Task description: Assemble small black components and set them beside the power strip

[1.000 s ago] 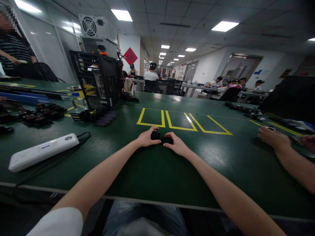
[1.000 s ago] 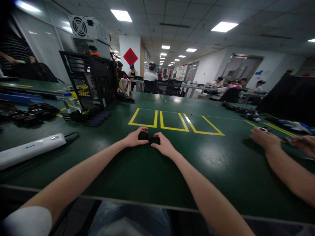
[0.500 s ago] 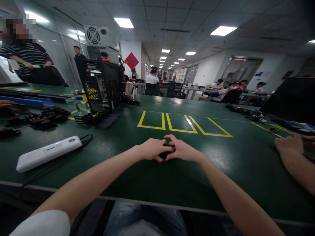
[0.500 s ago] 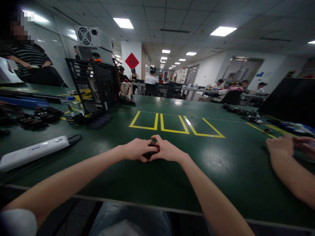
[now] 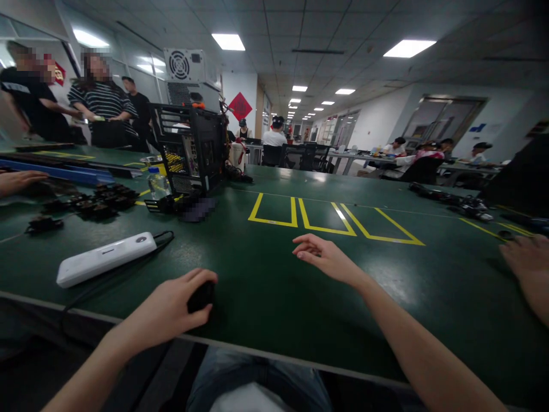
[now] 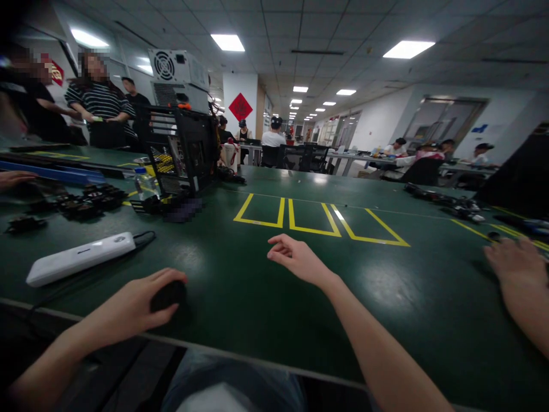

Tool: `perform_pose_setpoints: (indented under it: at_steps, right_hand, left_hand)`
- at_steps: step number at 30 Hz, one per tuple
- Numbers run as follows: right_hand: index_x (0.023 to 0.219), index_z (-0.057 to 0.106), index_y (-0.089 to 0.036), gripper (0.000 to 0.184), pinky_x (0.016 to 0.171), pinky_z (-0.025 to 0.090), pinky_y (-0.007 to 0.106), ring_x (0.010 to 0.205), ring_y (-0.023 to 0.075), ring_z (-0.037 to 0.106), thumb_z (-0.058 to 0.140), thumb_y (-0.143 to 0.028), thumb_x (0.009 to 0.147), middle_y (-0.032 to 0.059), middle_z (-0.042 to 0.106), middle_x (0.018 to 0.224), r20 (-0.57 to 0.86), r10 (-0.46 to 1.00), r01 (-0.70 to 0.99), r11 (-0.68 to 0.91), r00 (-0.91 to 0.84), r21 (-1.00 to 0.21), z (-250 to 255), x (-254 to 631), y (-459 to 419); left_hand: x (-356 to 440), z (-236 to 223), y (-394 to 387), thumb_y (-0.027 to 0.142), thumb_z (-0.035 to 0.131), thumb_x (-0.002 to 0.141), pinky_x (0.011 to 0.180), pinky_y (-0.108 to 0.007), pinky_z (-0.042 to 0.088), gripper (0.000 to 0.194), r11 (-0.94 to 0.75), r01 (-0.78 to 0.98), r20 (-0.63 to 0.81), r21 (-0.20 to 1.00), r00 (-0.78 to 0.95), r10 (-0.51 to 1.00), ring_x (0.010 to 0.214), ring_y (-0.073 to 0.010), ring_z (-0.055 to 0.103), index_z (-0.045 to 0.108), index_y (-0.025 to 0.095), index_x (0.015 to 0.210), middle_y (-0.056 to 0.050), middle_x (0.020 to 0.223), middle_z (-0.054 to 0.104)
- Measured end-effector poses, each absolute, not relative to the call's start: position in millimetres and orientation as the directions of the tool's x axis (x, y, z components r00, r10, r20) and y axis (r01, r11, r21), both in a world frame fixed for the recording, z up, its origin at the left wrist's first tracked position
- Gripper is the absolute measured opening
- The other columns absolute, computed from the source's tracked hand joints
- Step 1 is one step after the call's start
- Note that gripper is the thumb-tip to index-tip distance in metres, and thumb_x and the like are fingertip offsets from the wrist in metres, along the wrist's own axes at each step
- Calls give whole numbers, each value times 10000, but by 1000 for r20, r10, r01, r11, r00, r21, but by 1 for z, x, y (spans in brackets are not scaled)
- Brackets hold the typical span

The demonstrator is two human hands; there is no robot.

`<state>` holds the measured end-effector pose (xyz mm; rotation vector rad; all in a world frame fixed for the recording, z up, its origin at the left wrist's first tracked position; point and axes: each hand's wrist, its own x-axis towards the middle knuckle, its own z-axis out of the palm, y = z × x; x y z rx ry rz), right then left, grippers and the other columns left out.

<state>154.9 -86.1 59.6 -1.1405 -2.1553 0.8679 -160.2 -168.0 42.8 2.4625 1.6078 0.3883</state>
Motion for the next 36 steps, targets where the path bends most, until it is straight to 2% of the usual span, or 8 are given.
perform_pose_setpoints:
  at_steps: [3,6,12,17,21,27,32,36]
  right_hand:
    - [1002,508,-196,327,757,452,330,843,158,569,493,-401,748,45,603,930,164,861,533,436,-481,-725,52,160,-78]
    - [970,534,-201,306,756,451,322,842,156,567,484,-410,752,36,602,935,143,847,566,457,-511,-687,47,160,-77]
    - [960,548,-203,314,739,452,305,833,151,562,460,-431,764,30,600,936,95,842,612,459,-531,-644,45,160,-77]
    - [953,555,-201,318,729,454,309,818,151,561,463,-435,759,28,600,920,68,847,626,442,-528,-643,42,161,-74]
    - [945,561,-213,288,738,453,325,816,152,560,472,-415,759,20,597,911,88,846,599,442,-526,-668,38,159,-71]
    - [960,553,-207,303,760,447,341,841,153,553,485,-413,748,25,584,940,130,877,540,394,-462,-743,22,148,-58]
    - [1001,510,-187,352,726,480,324,805,147,567,458,-436,758,48,582,924,146,943,289,236,-299,-928,6,147,-33]
    - [932,525,-178,321,718,494,339,756,149,577,530,-416,716,39,593,842,139,983,122,153,-120,-981,0,155,-18]
  left_hand:
    - [-211,38,-167,411,431,712,642,-259,424,380,-163,950,104,267,140,985,680,-161,563,419,243,1052,-8,1000,554]
    - [-249,32,-165,443,432,680,611,-262,429,386,-24,968,126,249,-8,992,637,-174,558,425,251,1015,25,890,601]
    - [-275,23,-165,460,433,659,724,-289,436,404,-40,960,159,276,-4,987,864,-224,552,417,277,1019,17,1064,556]
    - [-261,28,-163,469,413,677,662,-301,433,414,-44,968,131,245,12,991,709,-208,562,398,250,1028,-21,971,573]
    - [-216,39,-141,397,387,727,627,-285,419,378,-182,938,91,296,162,983,632,-168,550,381,210,1055,-10,846,564]
    - [-106,53,-75,361,480,685,634,-266,429,389,-525,787,131,326,512,849,760,-181,565,407,236,1046,-13,922,561]
    - [-27,46,-31,367,512,674,671,-322,447,419,-659,707,254,256,608,752,817,-223,566,399,221,1050,-47,1032,539]
    - [1,32,-14,343,510,698,749,-354,442,490,-700,683,326,207,627,708,905,-238,549,331,212,1135,-67,1136,483]
